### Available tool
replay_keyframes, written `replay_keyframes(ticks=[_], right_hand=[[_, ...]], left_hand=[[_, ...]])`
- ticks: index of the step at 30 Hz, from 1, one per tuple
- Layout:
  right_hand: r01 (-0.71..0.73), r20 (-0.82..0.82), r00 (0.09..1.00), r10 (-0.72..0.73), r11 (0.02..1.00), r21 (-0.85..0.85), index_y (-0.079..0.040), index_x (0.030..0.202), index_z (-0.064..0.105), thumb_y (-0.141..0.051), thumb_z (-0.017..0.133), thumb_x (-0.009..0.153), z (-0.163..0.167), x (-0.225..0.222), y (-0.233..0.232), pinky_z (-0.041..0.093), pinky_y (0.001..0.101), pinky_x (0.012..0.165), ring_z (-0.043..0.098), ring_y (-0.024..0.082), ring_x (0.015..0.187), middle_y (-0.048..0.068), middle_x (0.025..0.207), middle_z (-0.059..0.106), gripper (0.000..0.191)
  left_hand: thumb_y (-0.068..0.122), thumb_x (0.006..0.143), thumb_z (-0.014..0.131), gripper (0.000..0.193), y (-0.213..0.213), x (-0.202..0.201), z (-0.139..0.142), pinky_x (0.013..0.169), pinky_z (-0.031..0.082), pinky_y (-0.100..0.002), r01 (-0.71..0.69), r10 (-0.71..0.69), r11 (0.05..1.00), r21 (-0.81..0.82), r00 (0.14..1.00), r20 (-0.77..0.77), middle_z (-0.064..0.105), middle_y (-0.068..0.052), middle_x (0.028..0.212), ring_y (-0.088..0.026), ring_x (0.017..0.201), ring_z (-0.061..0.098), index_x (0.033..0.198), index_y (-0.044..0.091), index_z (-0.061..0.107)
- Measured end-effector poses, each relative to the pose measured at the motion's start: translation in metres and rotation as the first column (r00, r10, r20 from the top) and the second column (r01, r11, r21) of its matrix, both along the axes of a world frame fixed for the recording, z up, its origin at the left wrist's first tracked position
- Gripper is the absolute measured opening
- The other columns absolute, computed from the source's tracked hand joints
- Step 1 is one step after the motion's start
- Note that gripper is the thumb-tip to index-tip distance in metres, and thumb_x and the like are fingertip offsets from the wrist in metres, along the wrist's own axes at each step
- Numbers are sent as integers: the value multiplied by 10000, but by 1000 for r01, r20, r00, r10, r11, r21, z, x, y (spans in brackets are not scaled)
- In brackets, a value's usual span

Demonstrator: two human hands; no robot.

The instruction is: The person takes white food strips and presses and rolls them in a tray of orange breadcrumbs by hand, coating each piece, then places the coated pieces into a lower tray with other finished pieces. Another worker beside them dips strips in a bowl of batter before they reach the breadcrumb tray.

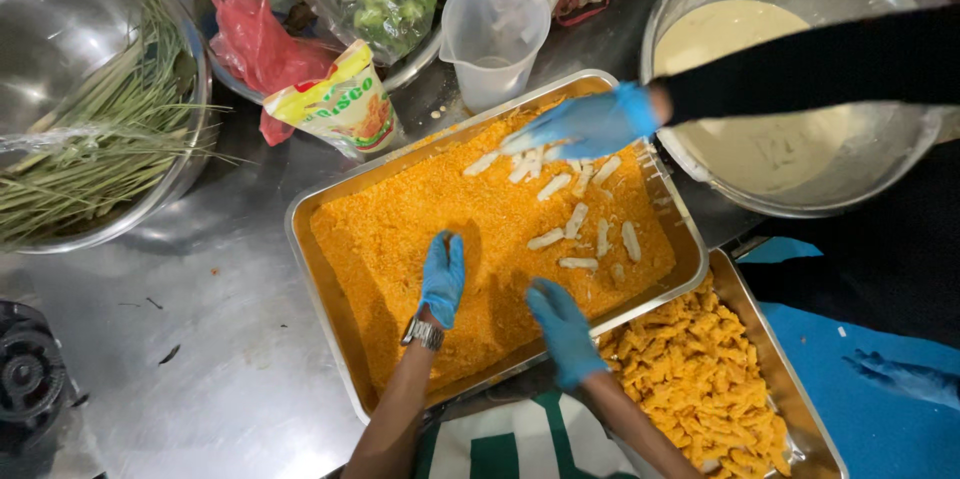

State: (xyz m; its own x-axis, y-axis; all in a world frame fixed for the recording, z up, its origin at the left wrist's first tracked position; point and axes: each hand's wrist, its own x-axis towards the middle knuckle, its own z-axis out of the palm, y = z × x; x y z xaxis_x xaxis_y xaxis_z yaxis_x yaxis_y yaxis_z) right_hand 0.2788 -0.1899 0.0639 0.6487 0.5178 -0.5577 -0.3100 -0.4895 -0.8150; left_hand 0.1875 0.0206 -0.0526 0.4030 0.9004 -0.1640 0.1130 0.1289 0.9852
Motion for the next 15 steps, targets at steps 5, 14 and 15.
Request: replay_keyframes(ticks=[5,14,15], right_hand=[[-153,759,637,138,987,-51,120,1508,398,-391,519,1076,-27,16,116,299,474,1194,405,453,1441,338,1539,436,680],[-186,440,862,253,964,-189,45,1434,494,-541,426,1047,-41,21,186,349,444,1174,455,395,1406,278,1486,495,706],[-249,380,881,280,960,-131,27,1421,516,-529,423,1045,-41,20,183,358,436,1169,474,375,1401,257,1475,519,677]], left_hand=[[312,1083,527,450,5,25,19,1034,459,-408,113,-7,936,334,952,-305,631,-210,1299,-302,1187,576,1361,-39,567],[444,1072,415,671,35,8,24,1218,285,-333,129,-95,965,-228,984,154,375,-143,1630,-241,1488,351,1560,-9,328],[447,1062,429,687,37,-2,23,1220,280,-336,138,-99,959,-246,981,164,364,-142,1635,-245,1491,342,1565,-7,315]])
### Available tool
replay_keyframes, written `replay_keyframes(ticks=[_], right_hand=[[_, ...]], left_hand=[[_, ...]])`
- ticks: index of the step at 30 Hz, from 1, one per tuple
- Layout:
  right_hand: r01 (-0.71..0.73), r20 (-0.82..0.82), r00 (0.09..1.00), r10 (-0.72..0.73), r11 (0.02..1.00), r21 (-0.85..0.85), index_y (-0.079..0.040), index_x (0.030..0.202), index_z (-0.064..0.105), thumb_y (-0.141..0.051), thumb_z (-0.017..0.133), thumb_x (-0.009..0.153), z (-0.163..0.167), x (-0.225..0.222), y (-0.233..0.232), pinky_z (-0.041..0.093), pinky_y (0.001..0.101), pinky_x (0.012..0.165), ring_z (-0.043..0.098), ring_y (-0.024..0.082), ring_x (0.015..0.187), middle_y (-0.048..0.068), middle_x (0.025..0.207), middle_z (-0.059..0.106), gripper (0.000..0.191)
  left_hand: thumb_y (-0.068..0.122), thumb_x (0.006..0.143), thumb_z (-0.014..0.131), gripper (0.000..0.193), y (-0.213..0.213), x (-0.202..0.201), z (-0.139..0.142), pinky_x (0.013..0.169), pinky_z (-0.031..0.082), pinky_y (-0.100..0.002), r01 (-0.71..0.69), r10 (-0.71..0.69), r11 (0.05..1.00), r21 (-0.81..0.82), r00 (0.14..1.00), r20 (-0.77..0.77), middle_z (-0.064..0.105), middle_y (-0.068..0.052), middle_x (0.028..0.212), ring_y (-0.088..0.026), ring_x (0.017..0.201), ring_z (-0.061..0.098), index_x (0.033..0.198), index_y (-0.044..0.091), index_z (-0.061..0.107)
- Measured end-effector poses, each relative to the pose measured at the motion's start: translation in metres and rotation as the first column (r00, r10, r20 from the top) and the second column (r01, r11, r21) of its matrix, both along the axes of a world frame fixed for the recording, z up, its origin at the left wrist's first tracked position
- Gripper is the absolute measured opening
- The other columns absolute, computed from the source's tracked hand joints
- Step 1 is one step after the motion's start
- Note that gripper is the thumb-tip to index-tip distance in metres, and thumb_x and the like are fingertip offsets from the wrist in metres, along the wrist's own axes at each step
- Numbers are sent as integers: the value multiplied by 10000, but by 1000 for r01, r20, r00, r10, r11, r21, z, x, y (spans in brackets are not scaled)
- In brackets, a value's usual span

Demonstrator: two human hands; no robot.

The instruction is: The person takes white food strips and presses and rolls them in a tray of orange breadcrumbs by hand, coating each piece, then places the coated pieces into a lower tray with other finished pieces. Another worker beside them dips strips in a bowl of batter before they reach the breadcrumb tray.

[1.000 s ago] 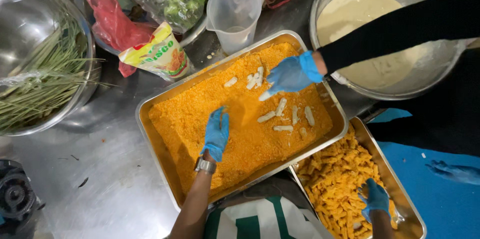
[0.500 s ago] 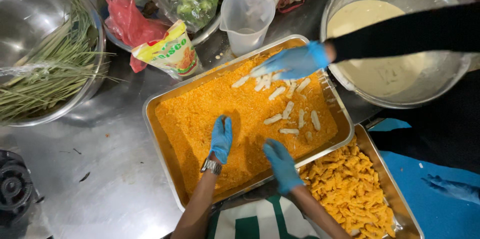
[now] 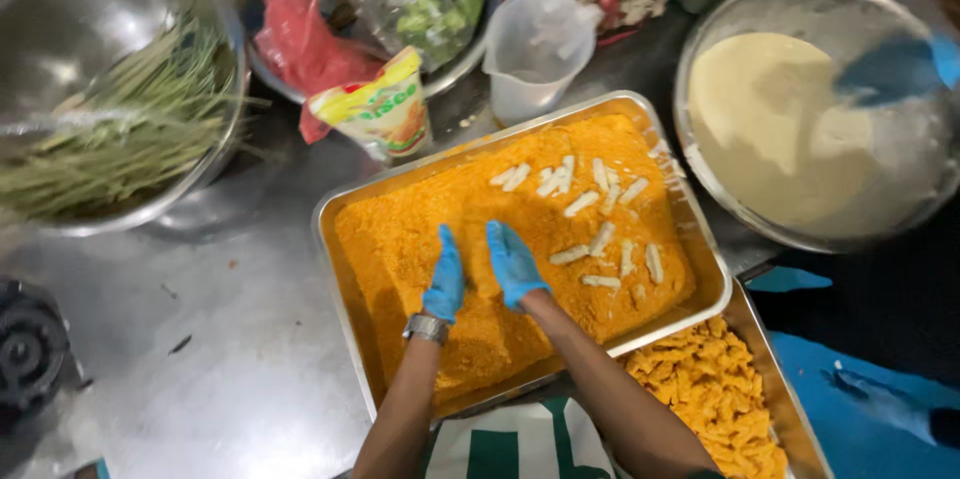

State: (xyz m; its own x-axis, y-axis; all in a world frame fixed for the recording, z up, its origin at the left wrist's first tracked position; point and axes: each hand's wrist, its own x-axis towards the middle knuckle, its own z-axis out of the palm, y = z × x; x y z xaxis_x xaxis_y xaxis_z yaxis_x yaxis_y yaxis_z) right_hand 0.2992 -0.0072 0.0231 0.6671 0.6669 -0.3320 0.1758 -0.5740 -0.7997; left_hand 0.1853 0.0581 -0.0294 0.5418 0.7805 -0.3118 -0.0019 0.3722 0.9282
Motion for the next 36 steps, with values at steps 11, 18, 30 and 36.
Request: replay_keyframes(ticks=[11,18,30,36], right_hand=[[-231,-86,966,243,964,130,-53,1271,657,-470,492,1019,-15,-4,-12,481,426,1045,627,317,1234,162,1313,676,514],[-232,-93,970,223,967,-101,-99,1382,594,-507,467,1086,-20,-13,-19,413,406,1098,523,276,1340,110,1428,584,520],[162,-656,744,-129,987,-10,-166,1456,533,-509,468,1022,-14,-14,-26,404,435,1139,548,263,1336,86,1524,555,557],[30,-145,988,-52,989,-147,-73,1478,560,-571,439,1035,-8,-7,-57,377,434,1185,507,299,1403,129,1523,550,677]], left_hand=[[479,951,579,911,-8,-77,-18,1235,225,-371,142,-58,937,320,964,-258,243,-125,1687,-288,1526,245,1621,14,173],[66,870,462,834,-13,-85,-15,1294,203,-326,239,-42,840,487,924,-380,258,-76,1713,-221,1572,256,1656,52,184],[-65,902,439,785,-19,-92,-22,1301,179,-353,145,-69,899,413,979,-194,249,-90,1725,-231,1579,247,1651,58,239],[143,1001,469,629,-22,-92,-12,1282,211,-360,-213,273,937,276,941,-199,302,-116,1683,-239,1551,279,1598,31,307]])
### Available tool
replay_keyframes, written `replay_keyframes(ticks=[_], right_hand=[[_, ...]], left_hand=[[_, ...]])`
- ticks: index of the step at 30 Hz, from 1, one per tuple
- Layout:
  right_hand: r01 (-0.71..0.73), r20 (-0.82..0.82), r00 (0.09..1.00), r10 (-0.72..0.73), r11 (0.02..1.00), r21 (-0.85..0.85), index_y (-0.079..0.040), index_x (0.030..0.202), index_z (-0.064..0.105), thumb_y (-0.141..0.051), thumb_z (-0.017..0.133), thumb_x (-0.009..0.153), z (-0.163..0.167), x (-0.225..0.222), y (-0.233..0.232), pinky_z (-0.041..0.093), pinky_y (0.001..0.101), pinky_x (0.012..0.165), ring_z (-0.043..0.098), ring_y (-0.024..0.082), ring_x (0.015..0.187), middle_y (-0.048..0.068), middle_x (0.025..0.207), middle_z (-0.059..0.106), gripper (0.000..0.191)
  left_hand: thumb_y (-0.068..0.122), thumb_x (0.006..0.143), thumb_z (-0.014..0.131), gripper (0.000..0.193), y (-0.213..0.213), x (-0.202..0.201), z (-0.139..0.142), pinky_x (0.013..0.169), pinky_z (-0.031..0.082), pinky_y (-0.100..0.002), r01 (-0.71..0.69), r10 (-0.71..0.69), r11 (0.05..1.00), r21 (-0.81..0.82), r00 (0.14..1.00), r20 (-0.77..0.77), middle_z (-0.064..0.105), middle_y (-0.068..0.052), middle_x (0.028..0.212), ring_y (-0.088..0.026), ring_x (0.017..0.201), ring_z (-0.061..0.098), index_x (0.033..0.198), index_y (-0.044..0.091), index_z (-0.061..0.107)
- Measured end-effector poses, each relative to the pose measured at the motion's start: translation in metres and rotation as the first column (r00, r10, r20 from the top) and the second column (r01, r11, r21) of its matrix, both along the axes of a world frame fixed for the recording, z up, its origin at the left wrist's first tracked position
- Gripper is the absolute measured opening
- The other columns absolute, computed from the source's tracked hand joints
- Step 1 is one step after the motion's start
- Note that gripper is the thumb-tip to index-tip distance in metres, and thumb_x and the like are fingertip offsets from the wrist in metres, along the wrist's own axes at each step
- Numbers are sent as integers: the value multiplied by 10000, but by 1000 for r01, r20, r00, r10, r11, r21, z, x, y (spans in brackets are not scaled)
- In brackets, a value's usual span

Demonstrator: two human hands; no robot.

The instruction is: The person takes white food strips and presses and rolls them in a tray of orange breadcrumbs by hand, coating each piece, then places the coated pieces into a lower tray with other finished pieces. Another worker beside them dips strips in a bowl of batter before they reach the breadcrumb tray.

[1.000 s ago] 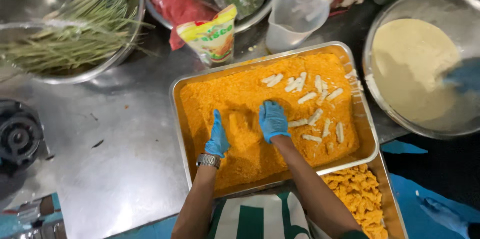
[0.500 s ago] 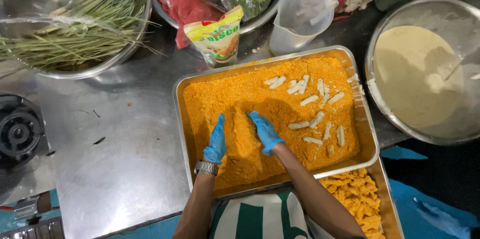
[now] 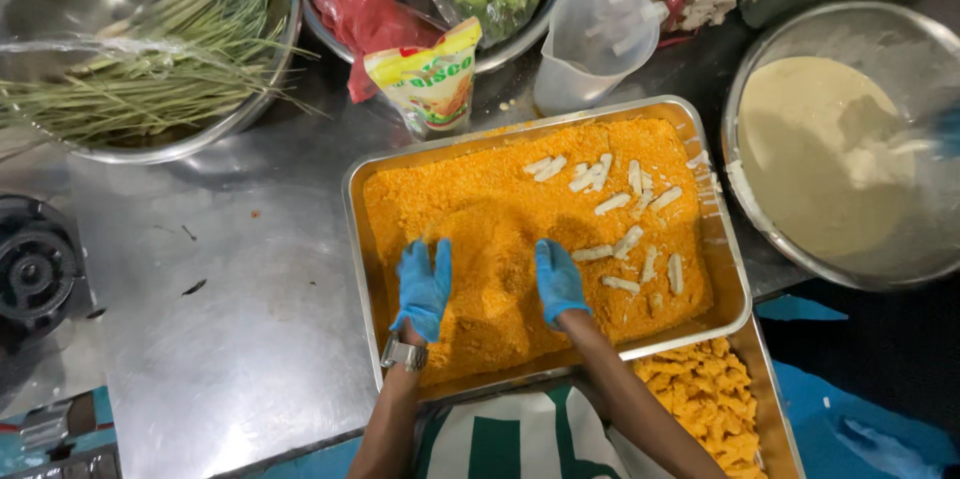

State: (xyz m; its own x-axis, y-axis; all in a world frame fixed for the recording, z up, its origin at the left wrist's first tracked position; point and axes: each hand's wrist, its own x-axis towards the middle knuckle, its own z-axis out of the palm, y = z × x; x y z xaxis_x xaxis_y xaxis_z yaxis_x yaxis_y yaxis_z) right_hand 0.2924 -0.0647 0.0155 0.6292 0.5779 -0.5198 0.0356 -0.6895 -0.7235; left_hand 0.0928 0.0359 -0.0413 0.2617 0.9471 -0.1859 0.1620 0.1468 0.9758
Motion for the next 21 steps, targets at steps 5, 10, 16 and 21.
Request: replay_keyframes(ticks=[5,10,16,21], right_hand=[[208,-249,954,-170,969,135,-62,1515,445,-614,510,971,-13,-7,37,328,419,1196,409,241,1457,79,1590,444,778],[331,-716,671,-194,942,55,-171,1531,450,-610,516,911,17,-11,83,377,471,1167,445,245,1445,3,1584,478,762],[-193,-499,839,218,976,101,-244,1562,376,-632,448,948,36,-9,58,276,466,1147,304,166,1485,-80,1603,363,730],[-538,371,724,581,813,-223,-121,1417,615,-566,358,1079,-10,-15,37,410,413,1176,569,313,1355,135,1419,642,615]], left_hand=[[258,1038,498,592,-3,28,-2,1262,233,-372,-74,92,994,81,963,-252,350,-141,1641,-252,1522,308,1553,0,361],[365,1079,443,589,13,38,1,1254,246,-353,107,82,931,-349,871,485,401,-136,1618,-236,1504,350,1532,-10,412],[420,1066,387,684,5,-9,-1,1235,242,-367,164,-166,985,55,986,29,404,-150,1620,-260,1497,341,1606,23,251],[665,1065,388,980,-23,-31,-16,1240,255,-401,174,-170,894,414,984,-48,97,-197,1714,-293,1556,218,1647,-8,-24]])
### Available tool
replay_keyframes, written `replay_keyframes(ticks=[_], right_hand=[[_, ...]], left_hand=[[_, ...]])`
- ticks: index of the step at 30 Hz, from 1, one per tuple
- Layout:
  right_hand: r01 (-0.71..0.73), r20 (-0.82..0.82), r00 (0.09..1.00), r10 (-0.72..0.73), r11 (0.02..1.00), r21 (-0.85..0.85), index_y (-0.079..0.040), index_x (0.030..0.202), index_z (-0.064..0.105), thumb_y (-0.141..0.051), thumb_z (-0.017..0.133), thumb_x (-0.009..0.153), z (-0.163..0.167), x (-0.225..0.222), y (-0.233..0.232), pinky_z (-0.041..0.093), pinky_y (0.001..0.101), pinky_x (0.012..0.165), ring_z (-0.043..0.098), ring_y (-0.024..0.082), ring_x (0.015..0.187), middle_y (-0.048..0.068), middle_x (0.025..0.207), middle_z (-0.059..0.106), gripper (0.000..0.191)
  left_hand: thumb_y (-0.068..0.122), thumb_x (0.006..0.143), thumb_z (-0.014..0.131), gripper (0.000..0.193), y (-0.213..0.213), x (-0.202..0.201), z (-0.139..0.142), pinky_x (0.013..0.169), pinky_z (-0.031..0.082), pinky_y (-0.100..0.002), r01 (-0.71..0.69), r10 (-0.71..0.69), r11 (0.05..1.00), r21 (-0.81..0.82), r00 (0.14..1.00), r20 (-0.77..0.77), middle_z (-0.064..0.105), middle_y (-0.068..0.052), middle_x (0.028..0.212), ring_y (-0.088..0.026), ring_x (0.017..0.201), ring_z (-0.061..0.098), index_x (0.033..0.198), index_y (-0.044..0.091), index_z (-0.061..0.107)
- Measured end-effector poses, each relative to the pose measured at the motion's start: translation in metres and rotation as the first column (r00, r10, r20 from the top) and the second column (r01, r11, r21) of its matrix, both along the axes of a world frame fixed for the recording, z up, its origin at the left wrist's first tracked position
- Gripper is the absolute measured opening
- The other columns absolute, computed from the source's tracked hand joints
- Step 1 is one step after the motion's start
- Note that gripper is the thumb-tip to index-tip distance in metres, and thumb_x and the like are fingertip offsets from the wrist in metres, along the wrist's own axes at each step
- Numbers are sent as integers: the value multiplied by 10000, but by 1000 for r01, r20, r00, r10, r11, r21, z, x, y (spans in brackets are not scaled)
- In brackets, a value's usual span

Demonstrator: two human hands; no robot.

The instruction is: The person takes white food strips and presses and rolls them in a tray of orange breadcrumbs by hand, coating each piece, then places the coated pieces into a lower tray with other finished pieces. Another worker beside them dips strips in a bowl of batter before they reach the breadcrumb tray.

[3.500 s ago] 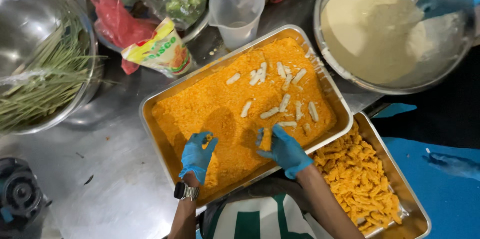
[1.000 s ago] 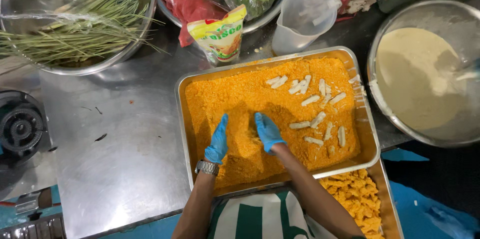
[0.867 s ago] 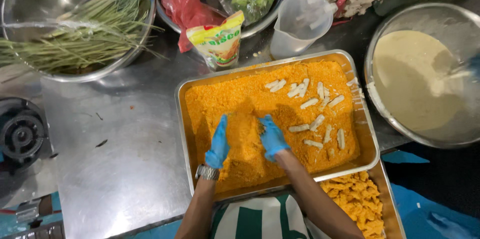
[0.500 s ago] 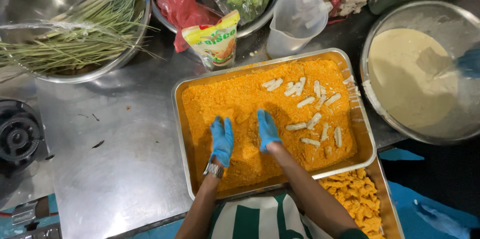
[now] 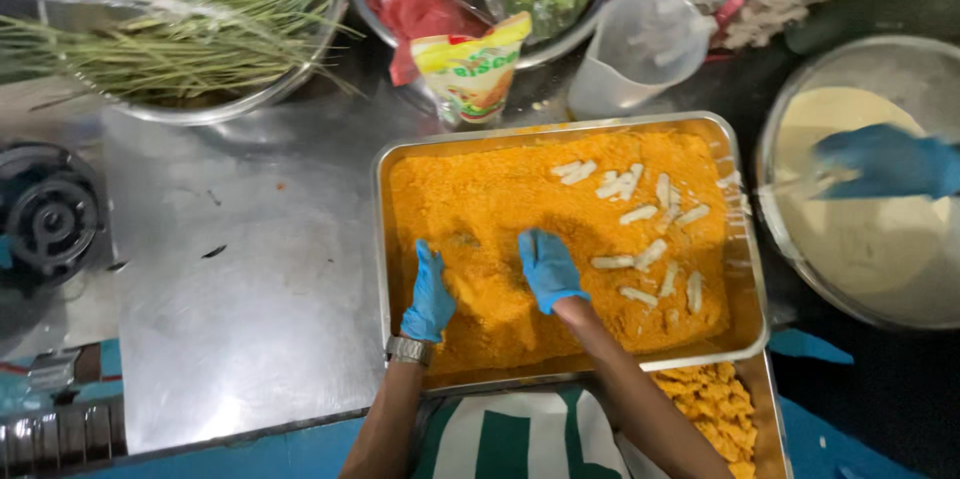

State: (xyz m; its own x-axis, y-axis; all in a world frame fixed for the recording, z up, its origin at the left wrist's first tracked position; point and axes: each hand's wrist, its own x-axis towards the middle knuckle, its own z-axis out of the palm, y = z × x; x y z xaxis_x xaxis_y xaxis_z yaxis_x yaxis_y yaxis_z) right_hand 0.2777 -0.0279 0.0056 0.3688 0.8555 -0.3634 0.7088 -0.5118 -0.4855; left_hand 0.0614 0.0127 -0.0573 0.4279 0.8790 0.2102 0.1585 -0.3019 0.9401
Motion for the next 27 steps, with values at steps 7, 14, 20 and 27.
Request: replay_keyframes(ticks=[7,14,20,27], right_hand=[[237,-589,805,-66,947,217,4,1301,630,-450,522,1018,-21,-28,-21,457,426,1066,624,363,1258,201,1314,678,547],[121,-309,947,-89,989,84,-44,1241,655,-397,483,1071,-25,-37,-33,442,439,1078,582,370,1259,170,1317,656,427],[-32,-248,964,93,971,238,-67,1463,556,-422,394,1096,-10,-50,-56,386,363,1197,508,317,1400,153,1468,580,536],[367,-963,-86,-255,891,-269,-54,1471,537,-580,413,1025,6,-50,-34,412,373,1142,534,264,1369,101,1485,583,701]], left_hand=[[703,980,314,946,-1,16,6,1248,158,-431,38,499,590,-806,769,401,123,-131,1719,-283,1568,151,1646,70,85],[660,1010,295,837,-5,14,7,1282,19,-405,-86,448,648,-757,847,287,13,-10,1743,-186,1595,35,1649,179,48],[721,954,242,854,-11,25,12,1259,7,-421,-116,583,345,-931,804,116,99,43,1737,-160,1580,66,1643,228,133],[731,978,278,879,-16,20,73,1257,149,-427,180,522,403,-897,760,387,296,-64,1697,-260,1562,249,1636,151,218]])
